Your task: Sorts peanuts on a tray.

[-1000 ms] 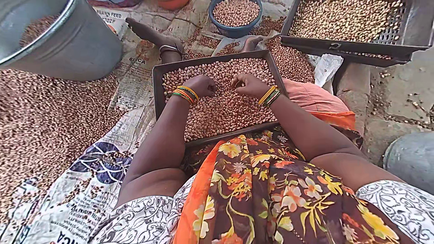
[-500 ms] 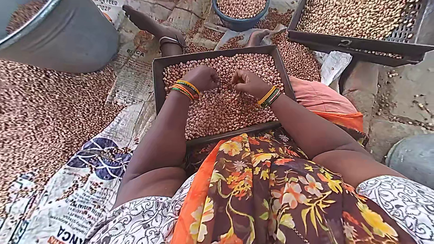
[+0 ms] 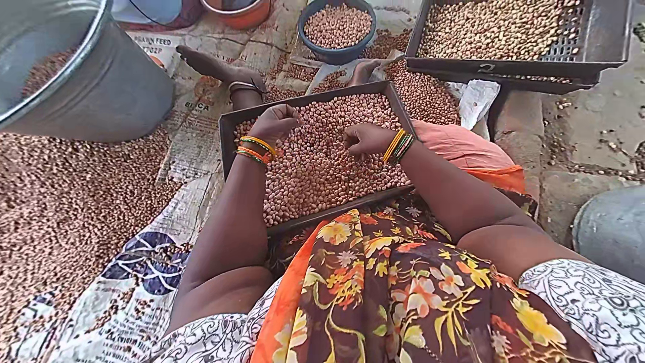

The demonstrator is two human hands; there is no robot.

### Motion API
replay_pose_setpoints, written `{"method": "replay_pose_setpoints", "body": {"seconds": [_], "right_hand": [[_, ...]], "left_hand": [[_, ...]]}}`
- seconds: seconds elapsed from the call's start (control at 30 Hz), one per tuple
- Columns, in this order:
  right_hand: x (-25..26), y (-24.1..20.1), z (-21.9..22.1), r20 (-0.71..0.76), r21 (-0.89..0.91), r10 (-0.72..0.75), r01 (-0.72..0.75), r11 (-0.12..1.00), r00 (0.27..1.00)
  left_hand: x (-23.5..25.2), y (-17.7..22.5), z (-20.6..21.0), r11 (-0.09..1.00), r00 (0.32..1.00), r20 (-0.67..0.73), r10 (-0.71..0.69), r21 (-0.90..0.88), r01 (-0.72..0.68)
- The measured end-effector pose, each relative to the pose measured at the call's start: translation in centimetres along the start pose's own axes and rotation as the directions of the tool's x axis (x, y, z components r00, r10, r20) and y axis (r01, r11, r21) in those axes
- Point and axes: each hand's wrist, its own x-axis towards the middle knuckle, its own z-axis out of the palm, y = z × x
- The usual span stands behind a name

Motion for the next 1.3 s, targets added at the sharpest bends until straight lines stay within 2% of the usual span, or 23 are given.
{"method": "replay_pose_setpoints", "body": {"seconds": [0.1, 0.17, 0.2, 0.23, 0.27, 0.3, 0.33, 0.37, 0.4, 0.47, 0.5, 0.53, 0.57, 0.6, 0.67, 0.73, 0.83, 0.9, 1.0, 1.07, 1.13, 1.23, 1.3], "right_hand": [[-2.2, 1.2, -4.0, 0.054, -0.021, 0.029, -0.028, 0.999, 0.998], [-3.9, 2.8, -7.3, -0.104, 0.083, -0.019, 0.028, 0.996, 0.994], [-4.9, 3.8, -8.8, -0.29, 0.183, -0.049, 0.106, 0.977, 0.956], [-5.9, 4.7, -10.2, -0.506, 0.313, -0.05, 0.237, 0.92, 0.861], [-6.5, 5.3, -11.3, -0.701, 0.45, 0.017, 0.425, 0.786, 0.713], [-6.6, 5.6, -12.4, -0.827, 0.526, 0.155, 0.645, 0.554, 0.541], [-6.6, 5.8, -13.6, -0.851, 0.507, 0.334, 0.798, 0.326, 0.405], [-6.6, 6.3, -14.5, -0.818, 0.477, 0.465, 0.851, 0.221, 0.338], [-6.4, 7.0, -14.7, -0.789, 0.491, 0.527, 0.839, 0.235, 0.315], [-5.5, 7.4, -13.2, -0.792, 0.596, 0.475, 0.654, 0.466, 0.383], [-5.0, 6.9, -12.2, -0.791, 0.599, 0.369, 0.493, 0.631, 0.489], [-4.5, 6.2, -11.4, -0.748, 0.514, 0.236, 0.317, 0.797, 0.62], [-3.9, 5.5, -10.7, -0.664, 0.341, 0.129, 0.145, 0.929, 0.737], [-3.2, 4.8, -10.1, -0.57, 0.119, 0.067, 0.001, 0.993, 0.819], [-2.0, 3.7, -8.6, -0.408, -0.293, 0.078, -0.211, 0.933, 0.91], [-1.2, 2.9, -6.6, -0.313, -0.497, 0.172, -0.316, 0.808, 0.934], [-0.8, 1.6, -3.4, -0.207, -0.578, 0.288, -0.354, 0.735, 0.935], [-0.9, 0.6, -1.2, -0.151, -0.583, 0.274, -0.309, 0.751, 0.95], [-0.9, -0.6, 1.5, 0.026, -0.548, 0.039, -0.018, 0.836, 0.999], [-0.6, -1.4, 1.5, 0.157, -0.37, -0.219, 0.263, 0.891, 0.963], [0.7, -1.9, 0.0, 0.081, -0.199, -0.347, 0.357, 0.913, 0.934], [3.9, -1.5, -2.8, -0.23, -0.448, -0.356, 0.226, 0.865, 0.906], [6.0, -0.6, -3.3, -0.33, -0.546, -0.381, 0.155, 0.823, 0.864]], "left_hand": [[0.2, 0.3, 0.0, 0.884, 0.999, 0.035, -0.006, 0.468, -0.011], [0.5, 0.2, 0.2, 0.798, 0.997, 0.075, 0.003, 0.601, -0.048], [0.6, 0.2, 0.3, 0.768, 0.997, 0.081, 0.007, 0.638, -0.057], [0.7, 0.2, 0.5, 0.746, 0.996, 0.083, 0.014, 0.662, -0.066], [0.7, 0.0, 0.6, 0.738, 0.996, 0.08, 0.029, 0.67, -0.075], [0.7, -0.1, 0.6, 0.738, 0.997, 0.061, 0.041, 0.671, -0.072], [0.6, 0.0, 0.7, 0.75, 0.999, 0.026, 0.04, 0.66, -0.047], [0.5, 0.1, 0.7, 0.78, 1.0, -0.019, 0.021, 0.626, -0.004], [0.4, 0.4, 0.7, 0.82, 0.998, -0.065, -0.014, 0.571, 0.048], [0.4, -0.3, 0.4, 0.931, 0.988, -0.146, -0.056, 0.351, 0.104], [0.6, -0.7, 0.3, 0.981, 0.983, -0.167, -0.069, 0.167, 0.097], [0.6, -0.7, 0.3, 0.996, 0.981, -0.171, -0.092, -0.029, 0.088], [0.4, -0.5, 0.3, 0.979, 0.979, -0.164, -0.121, -0.185, 0.09], [0.2, -0.3, 0.3, 0.952, 0.976, -0.155, -0.15, -0.289, 0.1], [0.1, -0.1, 0.2, 0.915, 0.976, -0.126, -0.175, -0.388, 0.114], [0.0, -0.1, 0.3, 0.914, 0.977, -0.112, -0.181, -0.386, 0.125], [-0.3, 0.3, 0.8, 0.962, 0.973, -0.148, -0.179, -0.234, 0.142], [-0.1, 0.3, 0.7, 0.988, 0.977, -0.167, -0.132, -0.1, 0.117], [0.2, 0.5, 0.2, 0.97, 0.98, -0.198, -0.015, 0.237, 0.062], [0.2, 1.0, -0.1, 0.913, 0.977, -0.21, 0.027, 0.402, 0.061], [0.2, 1.2, -0.3, 0.854, 0.975, -0.207, 0.083, 0.518, 0.038], [0.3, 0.9, 0.0, 0.779, 0.975, -0.15, 0.163, 0.626, -0.035], [0.5, 0.9, 0.5, 0.723, 0.978, -0.101, 0.184, 0.688, -0.065]]}}
